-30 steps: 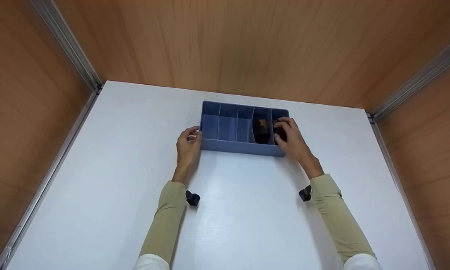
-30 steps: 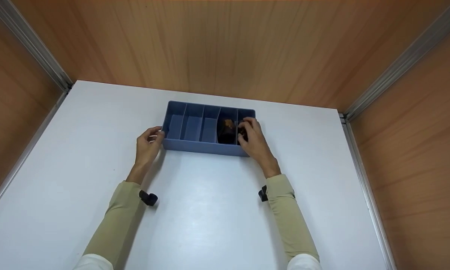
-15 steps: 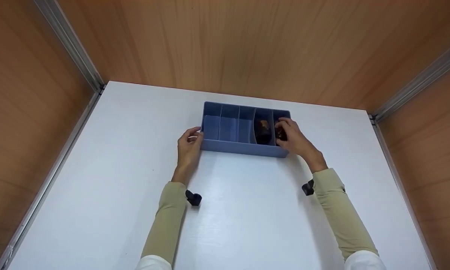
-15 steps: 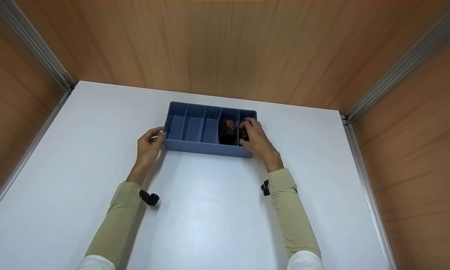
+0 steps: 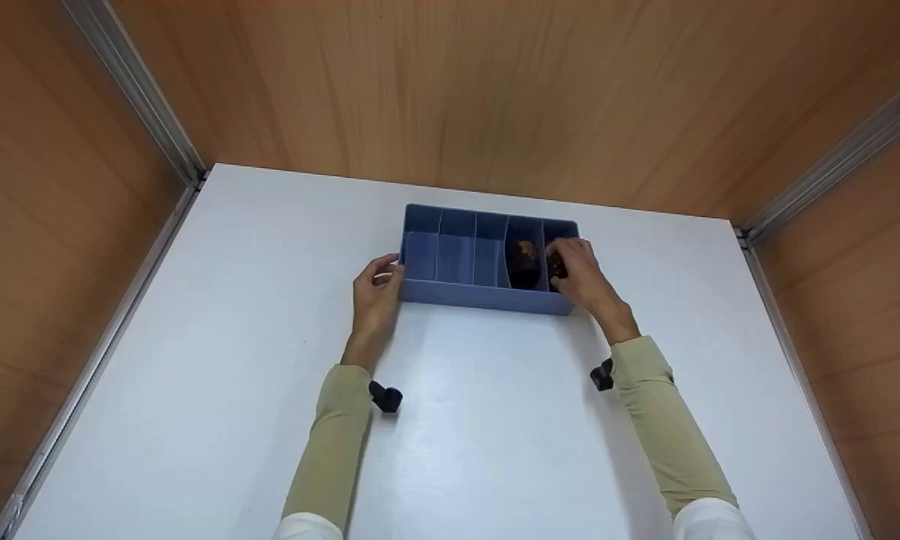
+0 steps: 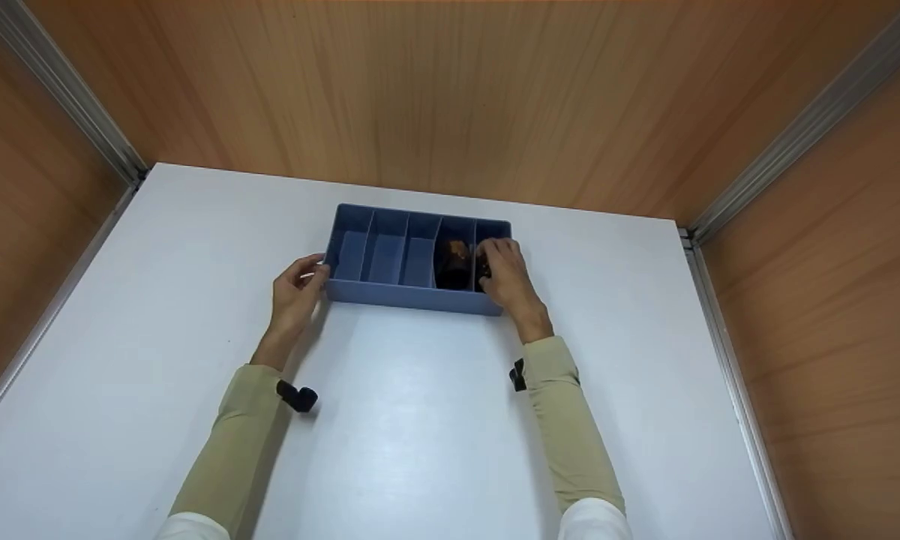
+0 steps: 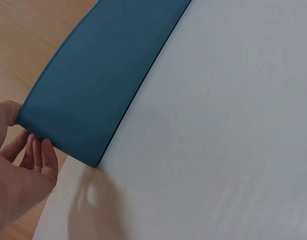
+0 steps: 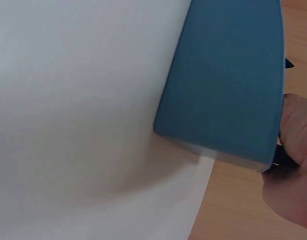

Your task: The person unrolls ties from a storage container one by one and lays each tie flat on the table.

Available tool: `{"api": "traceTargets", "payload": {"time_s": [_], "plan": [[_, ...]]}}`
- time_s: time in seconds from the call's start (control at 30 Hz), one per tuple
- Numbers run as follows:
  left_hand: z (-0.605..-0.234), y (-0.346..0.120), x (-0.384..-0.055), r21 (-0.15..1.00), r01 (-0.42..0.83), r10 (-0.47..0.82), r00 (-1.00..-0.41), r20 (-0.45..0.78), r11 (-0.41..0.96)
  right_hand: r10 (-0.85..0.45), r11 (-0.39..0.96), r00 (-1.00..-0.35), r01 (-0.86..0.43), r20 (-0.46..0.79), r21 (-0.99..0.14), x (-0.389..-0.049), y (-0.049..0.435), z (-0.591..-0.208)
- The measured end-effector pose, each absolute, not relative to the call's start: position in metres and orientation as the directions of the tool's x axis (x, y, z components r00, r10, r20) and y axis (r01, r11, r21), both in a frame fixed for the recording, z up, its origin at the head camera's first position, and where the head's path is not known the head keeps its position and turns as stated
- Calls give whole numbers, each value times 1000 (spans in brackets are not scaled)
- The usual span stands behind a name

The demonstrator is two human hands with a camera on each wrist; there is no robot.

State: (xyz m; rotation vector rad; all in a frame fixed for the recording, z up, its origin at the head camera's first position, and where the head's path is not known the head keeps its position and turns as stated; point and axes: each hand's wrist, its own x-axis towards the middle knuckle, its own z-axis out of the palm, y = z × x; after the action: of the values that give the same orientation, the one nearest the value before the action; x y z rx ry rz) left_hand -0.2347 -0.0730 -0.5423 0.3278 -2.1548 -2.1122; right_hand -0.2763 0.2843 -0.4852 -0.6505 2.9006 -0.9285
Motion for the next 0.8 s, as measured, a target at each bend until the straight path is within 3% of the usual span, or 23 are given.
{"api": "traceTargets", "payload": {"time_s": [0.23, 0.8], "plan": [[-545, -69, -233, 999, -34, -275, -961, -34, -3, -276, 787, -953, -298, 125, -540, -288, 278, -508], [-541, -68, -232, 999, -29, -280, -959, -33, -18, -247, 785, -957, -291, 154, -547, -290, 280, -509]]}}
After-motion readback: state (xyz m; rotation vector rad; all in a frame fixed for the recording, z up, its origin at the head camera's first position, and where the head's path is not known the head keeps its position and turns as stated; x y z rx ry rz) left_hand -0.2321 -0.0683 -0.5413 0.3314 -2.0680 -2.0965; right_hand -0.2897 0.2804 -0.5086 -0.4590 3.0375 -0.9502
